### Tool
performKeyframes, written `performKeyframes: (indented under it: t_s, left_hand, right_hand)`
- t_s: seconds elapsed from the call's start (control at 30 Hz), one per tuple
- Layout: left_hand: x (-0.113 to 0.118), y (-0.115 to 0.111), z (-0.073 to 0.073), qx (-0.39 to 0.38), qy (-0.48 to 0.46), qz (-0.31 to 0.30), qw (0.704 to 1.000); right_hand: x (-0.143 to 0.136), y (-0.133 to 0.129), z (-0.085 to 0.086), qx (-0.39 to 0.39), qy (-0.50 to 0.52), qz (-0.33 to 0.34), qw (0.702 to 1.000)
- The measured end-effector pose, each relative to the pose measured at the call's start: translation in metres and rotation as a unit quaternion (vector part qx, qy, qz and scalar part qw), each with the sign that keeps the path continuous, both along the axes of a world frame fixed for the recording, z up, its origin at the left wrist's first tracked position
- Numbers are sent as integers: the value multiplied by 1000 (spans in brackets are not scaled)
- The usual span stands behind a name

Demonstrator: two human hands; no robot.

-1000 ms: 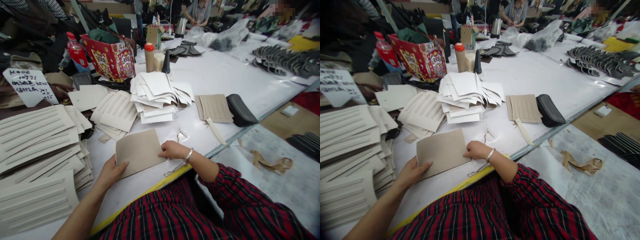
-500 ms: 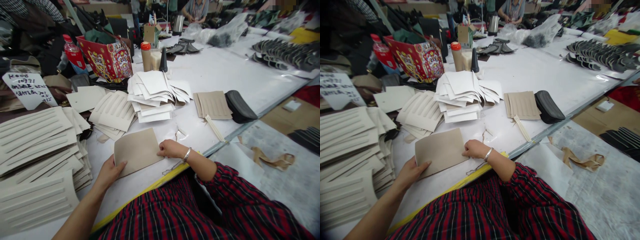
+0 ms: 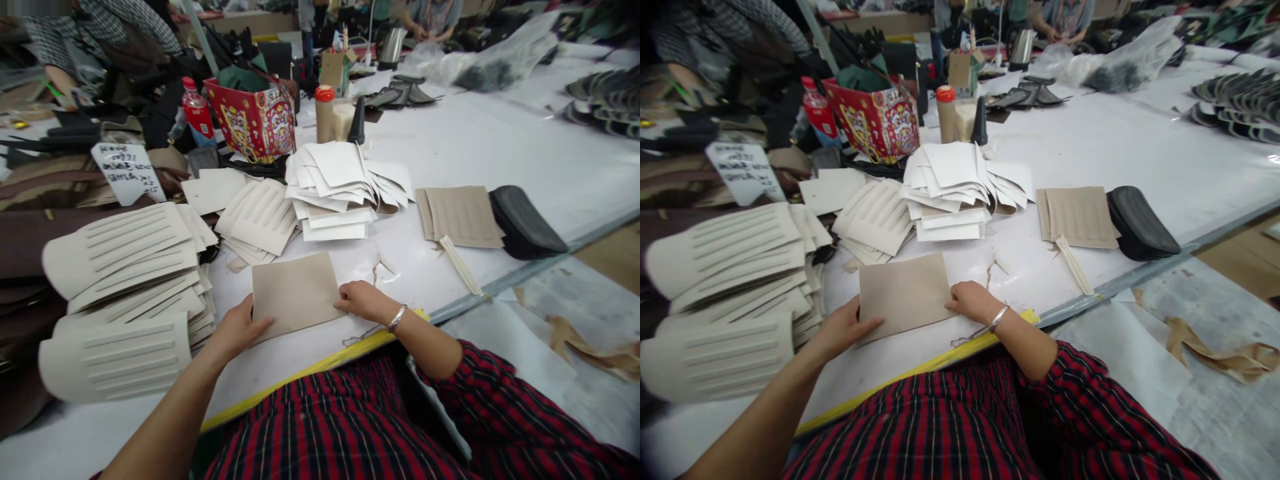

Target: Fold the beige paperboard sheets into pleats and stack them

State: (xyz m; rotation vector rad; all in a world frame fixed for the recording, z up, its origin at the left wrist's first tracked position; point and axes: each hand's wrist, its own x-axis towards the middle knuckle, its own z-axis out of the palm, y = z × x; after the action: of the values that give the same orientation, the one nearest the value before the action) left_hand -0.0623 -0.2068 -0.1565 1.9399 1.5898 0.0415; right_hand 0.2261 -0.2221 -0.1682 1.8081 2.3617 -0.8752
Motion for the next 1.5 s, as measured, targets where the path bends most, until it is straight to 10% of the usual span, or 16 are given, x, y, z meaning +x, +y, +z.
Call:
performKeyframes:
  t_s: [0.77,0.93,1.03,1.2,1.5]
  left_hand:
    - [-11,-14,-4,28,-27,30,999]
    - [-11,-30,-4,231,75,9,970]
    - [-1,-39,-14,352,78,-90,929]
    - [62,-46,-32,327,-24,-335,883]
    - [98,-42,-31,285,-3,-374,883]
  right_hand:
    - [-4,3,-4,-97,35,-53,993]
    - [-5,3,4,-82,25,-38,996]
    - [-5,5,7,-61,12,-29,998]
    - [-3,4,4,-31,3,-8,999]
    - [15,33,0,-171,157,-16,973]
